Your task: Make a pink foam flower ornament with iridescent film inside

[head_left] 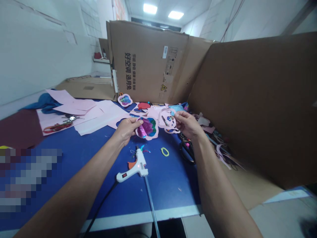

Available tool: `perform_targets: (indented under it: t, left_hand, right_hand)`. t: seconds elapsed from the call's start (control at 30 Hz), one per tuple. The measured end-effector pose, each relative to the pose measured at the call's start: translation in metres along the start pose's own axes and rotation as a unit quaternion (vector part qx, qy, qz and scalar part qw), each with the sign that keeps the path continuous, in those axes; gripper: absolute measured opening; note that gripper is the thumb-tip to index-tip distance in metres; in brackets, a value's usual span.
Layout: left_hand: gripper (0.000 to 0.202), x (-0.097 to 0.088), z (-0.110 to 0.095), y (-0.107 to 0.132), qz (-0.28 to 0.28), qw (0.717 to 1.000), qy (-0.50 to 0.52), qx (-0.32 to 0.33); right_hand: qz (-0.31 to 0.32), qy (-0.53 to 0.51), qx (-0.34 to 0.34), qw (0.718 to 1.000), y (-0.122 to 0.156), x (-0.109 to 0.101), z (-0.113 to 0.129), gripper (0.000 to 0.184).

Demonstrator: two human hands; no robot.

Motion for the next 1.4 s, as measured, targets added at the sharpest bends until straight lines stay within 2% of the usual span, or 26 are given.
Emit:
perform_targets:
  t: [0.17, 0.3, 0.47, 0.73, 0.93, 1.07, 1.17, 1.27, 1.4]
  left_hand:
    - [0.023, 0.021, 0.001, 0.009, 0.086, 0.996, -0.015, -0.024]
    - [0.023, 0.033, -0.009, 0.015, 0.129, 0.991, -0.029, 0.005]
    - [0.023, 0.038, -0.022, 0.02, 0.139, 0.988, -0.045, 0.053]
    - [0.026, 0.047, -0.024, 0.025, 0.159, 0.984, -0.043, 0.063]
    - [0.024, 0.059, -0.036, 0.033, 0.193, 0.968, -0.098, 0.129]
    - [0.021, 0.061, -0.025, 0.033, 0.209, 0.968, -0.108, 0.085]
    - [0.026, 0.06, -0.016, 0.032, 0.223, 0.97, -0.089, 0.046]
    - [0.03, 0.054, -0.012, 0.029, 0.209, 0.976, -0.059, 0.031]
    - [0.033, 0.045, -0.01, 0.025, 0.182, 0.983, -0.023, 0.011]
  right_hand:
    - [0.012, 0.002, -0.012, 1.0, 0.002, 0.008, 0.004, 0.056]
    - [0.011, -0.02, -0.008, 1.0, 0.002, 0.014, 0.003, 0.053]
    - [0.007, -0.018, -0.032, 0.999, 0.004, 0.025, 0.007, 0.048]
    - [-0.013, -0.001, -0.051, 0.999, 0.005, 0.037, 0.003, 0.043]
    - [-0.007, 0.019, -0.058, 0.998, 0.007, 0.047, 0.0, 0.034]
    - [-0.005, 0.029, -0.048, 0.998, 0.008, 0.05, -0.001, 0.034]
    - [0.011, 0.012, -0.025, 1.0, 0.007, 0.051, -0.004, 0.035]
    - [0.04, -0.002, -0.006, 0.999, 0.006, 0.051, -0.008, 0.035]
    - [0.045, 0.054, -0.025, 0.997, 0.003, 0.045, -0.008, 0.039]
Point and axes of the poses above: each hand's wrist, its own y-axis away from the middle knuckle, its own x-axis out of the palm, z = x × y, the point moved 10 cm from there along -y, towards the middle knuckle, and after that the axes turned 2 degrees about x, right-handed, at the moved point
